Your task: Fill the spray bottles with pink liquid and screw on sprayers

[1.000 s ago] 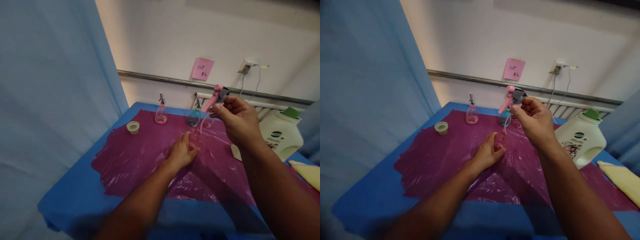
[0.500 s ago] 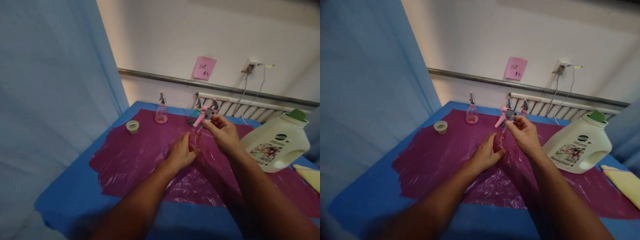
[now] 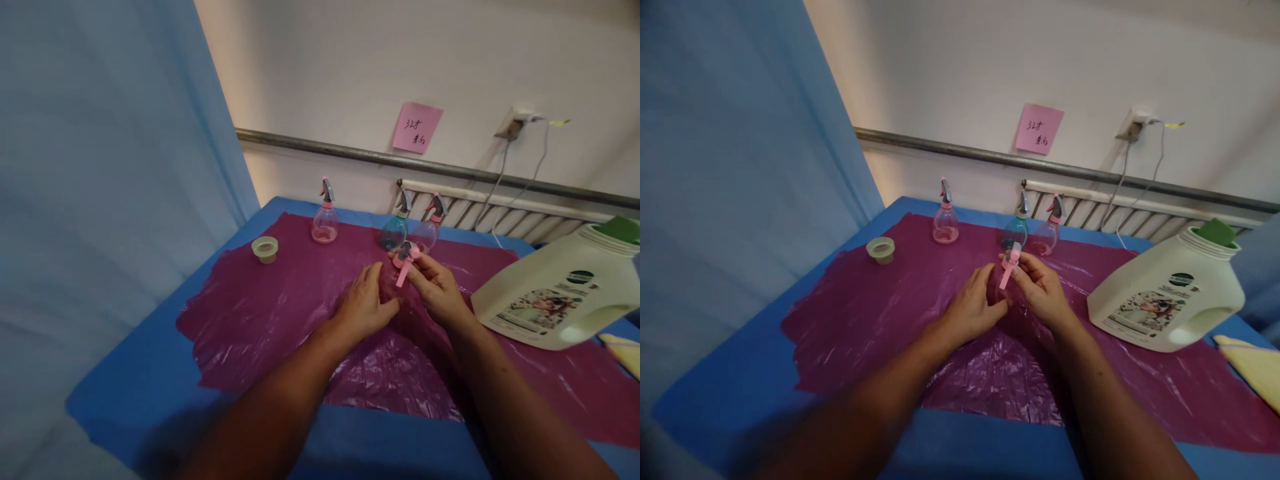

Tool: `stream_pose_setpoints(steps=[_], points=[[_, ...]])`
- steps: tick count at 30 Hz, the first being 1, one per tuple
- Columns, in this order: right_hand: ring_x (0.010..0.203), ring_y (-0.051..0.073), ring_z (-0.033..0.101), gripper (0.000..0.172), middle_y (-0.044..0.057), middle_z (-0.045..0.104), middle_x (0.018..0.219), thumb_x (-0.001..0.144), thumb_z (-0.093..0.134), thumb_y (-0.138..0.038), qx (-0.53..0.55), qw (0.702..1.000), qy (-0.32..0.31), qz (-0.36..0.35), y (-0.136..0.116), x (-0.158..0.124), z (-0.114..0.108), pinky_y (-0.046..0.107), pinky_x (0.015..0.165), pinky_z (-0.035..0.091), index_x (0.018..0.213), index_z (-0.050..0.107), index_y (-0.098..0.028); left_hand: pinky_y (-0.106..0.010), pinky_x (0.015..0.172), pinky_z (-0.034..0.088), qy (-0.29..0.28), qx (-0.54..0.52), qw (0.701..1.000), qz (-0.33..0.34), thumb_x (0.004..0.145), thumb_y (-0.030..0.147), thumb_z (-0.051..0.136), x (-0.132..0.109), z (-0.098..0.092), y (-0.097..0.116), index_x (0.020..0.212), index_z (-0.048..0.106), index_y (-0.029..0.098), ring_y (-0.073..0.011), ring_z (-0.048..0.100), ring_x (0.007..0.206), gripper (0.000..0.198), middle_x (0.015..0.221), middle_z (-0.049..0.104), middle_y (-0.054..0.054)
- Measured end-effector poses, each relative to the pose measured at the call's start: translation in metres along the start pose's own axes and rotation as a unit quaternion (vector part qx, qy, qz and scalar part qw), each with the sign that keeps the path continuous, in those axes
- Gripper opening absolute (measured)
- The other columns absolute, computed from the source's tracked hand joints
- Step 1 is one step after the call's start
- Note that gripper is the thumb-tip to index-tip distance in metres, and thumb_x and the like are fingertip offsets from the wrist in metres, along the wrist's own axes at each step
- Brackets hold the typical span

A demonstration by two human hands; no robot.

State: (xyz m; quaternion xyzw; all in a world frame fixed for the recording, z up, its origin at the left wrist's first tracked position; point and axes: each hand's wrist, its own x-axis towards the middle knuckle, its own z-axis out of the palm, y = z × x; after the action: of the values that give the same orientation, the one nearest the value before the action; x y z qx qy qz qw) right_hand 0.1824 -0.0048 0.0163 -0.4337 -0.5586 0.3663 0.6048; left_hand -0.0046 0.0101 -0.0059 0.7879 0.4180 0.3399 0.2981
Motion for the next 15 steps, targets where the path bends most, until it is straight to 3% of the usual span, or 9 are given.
stream_pose_setpoints(steps=[5, 9, 15], points=[[0.111, 0.025, 0.08, 0.039, 0.006, 0.086, 0.122, 0.088, 0.095, -0.051, 0.013, 0.999, 0.039, -0.021, 0.005, -0.001, 0.008, 0.044, 0.105, 0.062, 0.118, 0.083, -0.03, -0.054, 0.12, 0.054, 0.006, -0.022, 0.999, 0.039, 0.089, 0.025, 0.078, 0.0, -0.002, 0.001, 0.159, 0.052, 0.026, -0.0346, 0.066, 0.14, 0.075, 0.15, 0.067, -0.013], [0.092, 0.021, 0.078, 0.04, 0.003, 0.085, 0.102, 0.079, 0.101, -0.05, 0.038, 0.994, 0.103, -0.025, 0.006, -0.002, 0.021, 0.038, 0.089, 0.063, 0.101, 0.075, -0.028, -0.055, 0.132, 0.046, 0.021, -0.043, 0.996, 0.072, 0.09, 0.022, 0.077, -0.001, 0.0, 0.0, 0.17, 0.04, 0.026, -0.0345, 0.056, 0.155, 0.088, 0.169, 0.055, -0.015], [0.092, 0.019, 0.076, 0.047, 0.001, 0.083, 0.099, 0.073, 0.103, -0.047, 0.065, 0.986, 0.153, -0.013, 0.007, -0.001, 0.036, 0.036, 0.09, 0.061, 0.099, 0.069, -0.027, -0.057, 0.132, 0.046, 0.006, -0.06, 0.99, 0.127, 0.1, 0.023, 0.069, -0.002, -0.001, -0.005, 0.18, 0.023, 0.034, -0.0324, 0.052, 0.158, 0.092, 0.173, 0.051, -0.012]])
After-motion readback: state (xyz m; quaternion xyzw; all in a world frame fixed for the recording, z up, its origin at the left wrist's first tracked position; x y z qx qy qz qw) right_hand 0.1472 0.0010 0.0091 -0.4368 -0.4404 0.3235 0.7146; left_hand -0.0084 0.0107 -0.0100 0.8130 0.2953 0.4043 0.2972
